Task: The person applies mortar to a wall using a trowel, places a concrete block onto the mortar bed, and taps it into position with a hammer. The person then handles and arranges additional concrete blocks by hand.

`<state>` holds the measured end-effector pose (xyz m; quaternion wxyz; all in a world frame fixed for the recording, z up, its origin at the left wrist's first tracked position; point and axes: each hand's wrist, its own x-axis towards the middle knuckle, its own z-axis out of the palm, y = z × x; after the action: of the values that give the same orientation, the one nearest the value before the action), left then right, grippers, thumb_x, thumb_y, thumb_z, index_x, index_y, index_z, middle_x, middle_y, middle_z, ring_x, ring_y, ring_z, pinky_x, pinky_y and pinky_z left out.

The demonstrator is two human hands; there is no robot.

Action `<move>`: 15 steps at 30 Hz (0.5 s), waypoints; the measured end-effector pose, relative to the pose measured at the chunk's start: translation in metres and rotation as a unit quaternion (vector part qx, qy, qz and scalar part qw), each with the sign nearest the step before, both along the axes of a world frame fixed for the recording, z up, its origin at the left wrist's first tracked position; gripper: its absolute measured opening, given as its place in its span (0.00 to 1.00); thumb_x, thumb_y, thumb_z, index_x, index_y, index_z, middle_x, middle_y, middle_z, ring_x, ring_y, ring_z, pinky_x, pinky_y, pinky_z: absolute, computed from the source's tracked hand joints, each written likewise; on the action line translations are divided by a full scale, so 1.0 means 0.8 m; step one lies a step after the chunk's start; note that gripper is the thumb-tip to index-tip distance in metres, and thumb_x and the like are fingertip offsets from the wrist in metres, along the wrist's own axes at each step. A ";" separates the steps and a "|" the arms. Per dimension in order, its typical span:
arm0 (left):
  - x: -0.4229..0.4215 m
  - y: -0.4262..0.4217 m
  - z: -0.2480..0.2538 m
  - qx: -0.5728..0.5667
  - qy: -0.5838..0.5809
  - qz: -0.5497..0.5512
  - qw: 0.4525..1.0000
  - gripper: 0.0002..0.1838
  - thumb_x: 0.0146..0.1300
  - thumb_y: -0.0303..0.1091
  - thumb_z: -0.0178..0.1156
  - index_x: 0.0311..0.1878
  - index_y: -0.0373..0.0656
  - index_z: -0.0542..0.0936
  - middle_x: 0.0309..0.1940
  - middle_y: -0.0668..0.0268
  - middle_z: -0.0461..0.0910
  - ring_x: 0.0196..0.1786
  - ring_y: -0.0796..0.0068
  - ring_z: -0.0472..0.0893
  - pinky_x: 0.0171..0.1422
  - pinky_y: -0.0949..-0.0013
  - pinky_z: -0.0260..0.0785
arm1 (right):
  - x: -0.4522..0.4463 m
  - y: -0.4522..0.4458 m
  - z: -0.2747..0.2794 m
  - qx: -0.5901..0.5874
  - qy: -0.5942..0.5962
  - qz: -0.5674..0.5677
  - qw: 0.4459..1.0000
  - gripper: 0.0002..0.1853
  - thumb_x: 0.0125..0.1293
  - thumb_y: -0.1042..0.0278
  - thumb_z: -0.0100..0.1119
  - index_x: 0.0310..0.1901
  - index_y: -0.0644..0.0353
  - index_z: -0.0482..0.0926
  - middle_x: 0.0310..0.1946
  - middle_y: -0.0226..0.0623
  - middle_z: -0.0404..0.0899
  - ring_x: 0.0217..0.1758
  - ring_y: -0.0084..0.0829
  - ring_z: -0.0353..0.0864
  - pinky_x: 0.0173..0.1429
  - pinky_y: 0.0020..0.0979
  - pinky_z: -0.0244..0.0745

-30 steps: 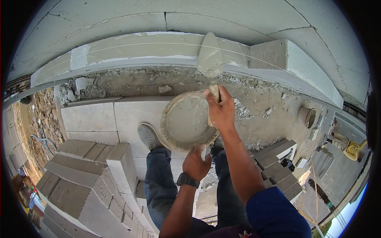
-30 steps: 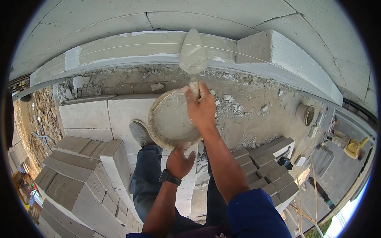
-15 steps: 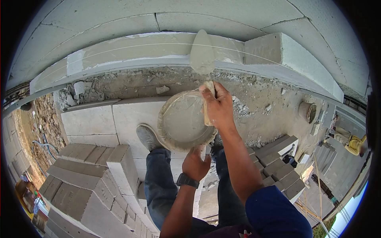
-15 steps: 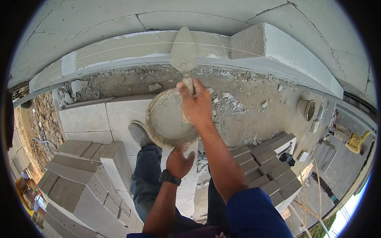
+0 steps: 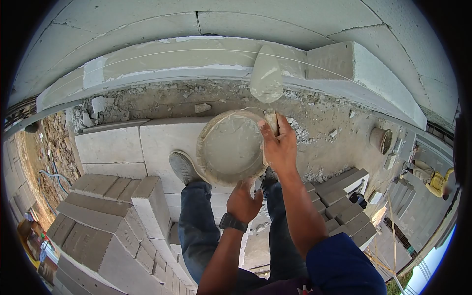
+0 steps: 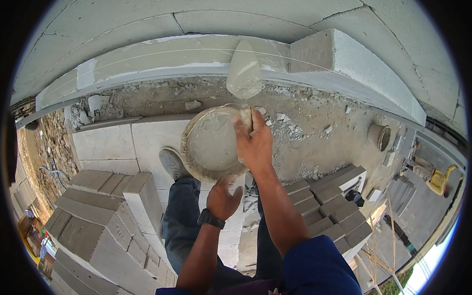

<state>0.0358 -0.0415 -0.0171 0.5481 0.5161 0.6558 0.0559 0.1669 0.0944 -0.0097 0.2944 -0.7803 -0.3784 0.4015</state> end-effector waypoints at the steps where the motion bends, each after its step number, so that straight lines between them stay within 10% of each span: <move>1: 0.001 -0.001 0.000 -0.001 0.002 -0.002 1.000 0.22 0.60 0.37 0.70 0.57 0.38 0.82 0.51 0.49 0.86 0.53 0.46 0.86 0.57 0.51 0.79 | 0.000 0.002 -0.004 -0.003 0.012 0.002 1.000 0.19 0.72 0.62 0.66 0.56 0.68 0.78 0.37 0.54 0.86 0.38 0.49 0.87 0.48 0.42 0.79; 13: 0.000 0.003 -0.002 0.003 -0.007 -0.007 1.000 0.22 0.61 0.35 0.69 0.57 0.37 0.82 0.51 0.48 0.86 0.53 0.45 0.86 0.57 0.52 0.79 | -0.026 0.001 -0.004 0.000 0.079 0.011 0.997 0.20 0.72 0.58 0.66 0.55 0.66 0.79 0.35 0.51 0.84 0.36 0.46 0.84 0.45 0.41 0.78; 15: 0.001 0.000 -0.004 0.015 -0.010 -0.006 1.000 0.22 0.61 0.35 0.69 0.57 0.37 0.82 0.51 0.48 0.86 0.53 0.45 0.86 0.58 0.52 0.79 | -0.020 0.007 -0.008 0.034 0.049 0.010 0.998 0.18 0.74 0.57 0.66 0.51 0.65 0.80 0.30 0.36 0.80 0.29 0.27 0.77 0.34 0.32 0.73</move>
<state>0.0362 -0.0415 -0.0202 0.5472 0.5271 0.6467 0.0673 0.1512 0.0998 -0.0164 0.3353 -0.7454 -0.3844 0.4291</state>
